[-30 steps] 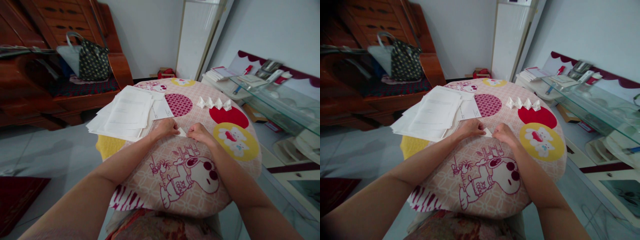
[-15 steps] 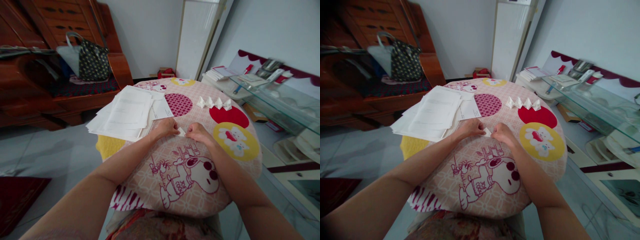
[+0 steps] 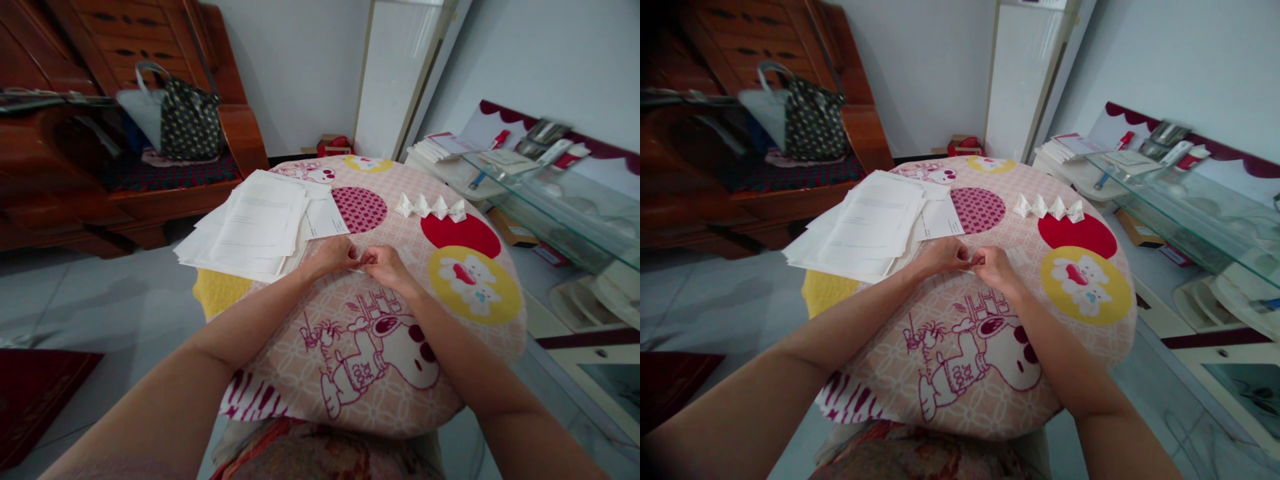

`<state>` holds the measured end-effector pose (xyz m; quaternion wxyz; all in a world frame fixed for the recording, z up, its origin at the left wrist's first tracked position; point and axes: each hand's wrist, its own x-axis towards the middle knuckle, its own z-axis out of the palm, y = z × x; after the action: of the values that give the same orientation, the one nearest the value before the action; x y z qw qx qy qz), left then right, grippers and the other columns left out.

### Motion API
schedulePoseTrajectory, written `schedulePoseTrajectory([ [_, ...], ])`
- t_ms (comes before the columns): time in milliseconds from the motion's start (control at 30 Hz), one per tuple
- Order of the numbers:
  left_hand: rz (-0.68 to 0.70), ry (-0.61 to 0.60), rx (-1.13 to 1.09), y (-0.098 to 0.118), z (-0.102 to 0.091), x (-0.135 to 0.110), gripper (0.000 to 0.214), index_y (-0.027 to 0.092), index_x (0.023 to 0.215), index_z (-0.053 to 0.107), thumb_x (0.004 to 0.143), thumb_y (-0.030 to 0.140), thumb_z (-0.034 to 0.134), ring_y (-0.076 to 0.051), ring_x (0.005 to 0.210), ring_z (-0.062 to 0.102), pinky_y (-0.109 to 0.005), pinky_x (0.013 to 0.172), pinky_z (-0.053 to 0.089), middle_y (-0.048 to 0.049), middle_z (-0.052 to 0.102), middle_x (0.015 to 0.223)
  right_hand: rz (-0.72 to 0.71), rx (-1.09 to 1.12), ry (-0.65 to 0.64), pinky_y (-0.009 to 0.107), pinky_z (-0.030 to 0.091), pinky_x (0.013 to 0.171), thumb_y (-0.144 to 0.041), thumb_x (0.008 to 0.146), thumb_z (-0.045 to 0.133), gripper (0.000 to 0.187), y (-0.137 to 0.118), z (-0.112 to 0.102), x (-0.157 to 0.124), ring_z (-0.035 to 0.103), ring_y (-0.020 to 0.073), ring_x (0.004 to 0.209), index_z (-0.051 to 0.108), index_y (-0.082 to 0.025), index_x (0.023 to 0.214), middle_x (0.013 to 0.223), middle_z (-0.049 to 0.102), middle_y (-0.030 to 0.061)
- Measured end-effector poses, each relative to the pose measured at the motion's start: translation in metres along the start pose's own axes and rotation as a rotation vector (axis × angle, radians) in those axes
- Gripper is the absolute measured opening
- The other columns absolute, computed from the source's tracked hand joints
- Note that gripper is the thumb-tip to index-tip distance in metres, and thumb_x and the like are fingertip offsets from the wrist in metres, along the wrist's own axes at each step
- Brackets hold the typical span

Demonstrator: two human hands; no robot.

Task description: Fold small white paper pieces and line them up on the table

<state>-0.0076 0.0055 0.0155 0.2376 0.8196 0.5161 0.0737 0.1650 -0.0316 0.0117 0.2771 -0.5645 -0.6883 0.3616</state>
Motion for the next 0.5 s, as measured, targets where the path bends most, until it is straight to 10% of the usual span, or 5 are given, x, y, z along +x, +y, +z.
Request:
schedulePoseTrajectory([
  [500,-0.004,-0.092,0.102,-0.012,-0.016,-0.01,0.021,0.017,0.076,0.077,0.077,0.031,0.062,-0.014,0.06,0.054,-0.026,0.059,0.033,-0.0024,0.065,0.061,0.099,0.019,-0.033,0.021,0.039,0.051,-0.008,0.067,0.063,0.009,0.0,0.0,0.002,0.055,0.0111,0.052,0.064,-0.015,0.073,0.057,0.06,-0.0026],
])
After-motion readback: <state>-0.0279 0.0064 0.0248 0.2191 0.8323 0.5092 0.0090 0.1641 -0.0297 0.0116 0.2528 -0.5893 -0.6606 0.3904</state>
